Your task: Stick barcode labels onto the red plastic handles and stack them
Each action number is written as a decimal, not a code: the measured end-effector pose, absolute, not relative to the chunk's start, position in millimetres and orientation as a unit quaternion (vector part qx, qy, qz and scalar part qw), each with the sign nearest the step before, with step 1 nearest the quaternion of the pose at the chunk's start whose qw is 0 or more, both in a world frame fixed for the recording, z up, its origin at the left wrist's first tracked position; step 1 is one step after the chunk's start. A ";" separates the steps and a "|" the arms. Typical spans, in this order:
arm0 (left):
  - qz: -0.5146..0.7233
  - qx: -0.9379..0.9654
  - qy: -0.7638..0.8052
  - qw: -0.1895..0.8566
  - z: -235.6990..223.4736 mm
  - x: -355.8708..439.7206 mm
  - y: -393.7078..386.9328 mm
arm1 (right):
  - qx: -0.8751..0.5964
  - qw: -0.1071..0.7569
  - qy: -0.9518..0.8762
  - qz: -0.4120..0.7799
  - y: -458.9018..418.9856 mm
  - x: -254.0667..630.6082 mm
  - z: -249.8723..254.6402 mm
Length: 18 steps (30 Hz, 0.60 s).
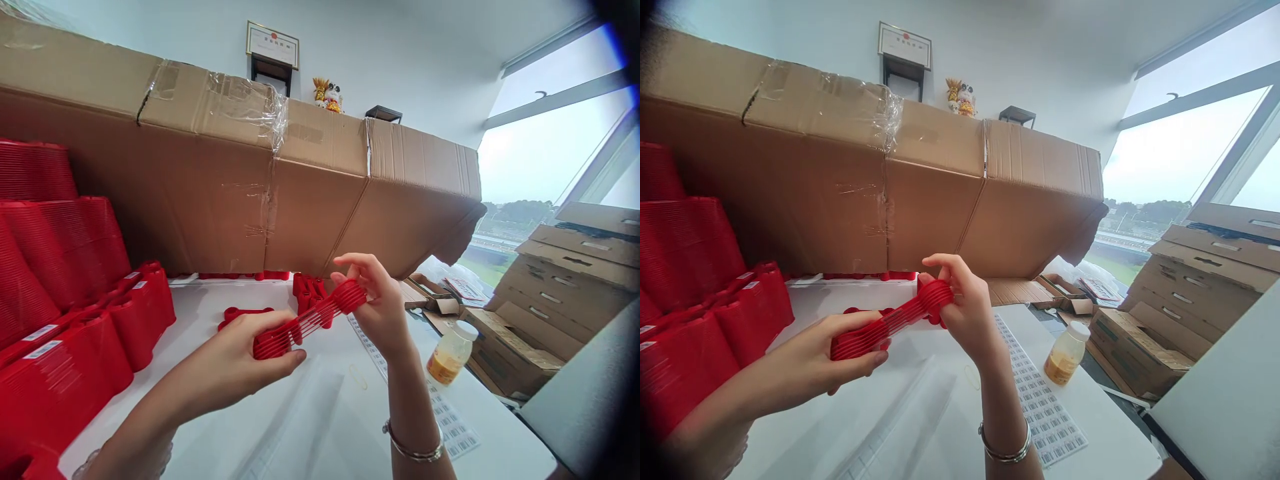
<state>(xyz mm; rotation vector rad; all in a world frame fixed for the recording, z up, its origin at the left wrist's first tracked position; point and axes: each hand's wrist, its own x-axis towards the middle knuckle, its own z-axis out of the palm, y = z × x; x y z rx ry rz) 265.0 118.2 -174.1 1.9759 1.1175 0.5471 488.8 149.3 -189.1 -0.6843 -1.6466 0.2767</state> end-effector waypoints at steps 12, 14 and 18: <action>0.240 0.829 0.434 0.257 -190.6 260.0 118.7 | -0.324 0.614 -0.719 -0.035 151.3 488.5 -189.3; 0.246 0.830 0.433 0.252 -192.0 260.1 118.4 | -0.306 0.615 -0.723 -0.073 153.1 488.2 -189.2; 0.240 0.834 0.428 0.251 -193.0 257.9 116.3 | -0.269 0.625 -0.719 -0.142 155.9 486.4 -189.6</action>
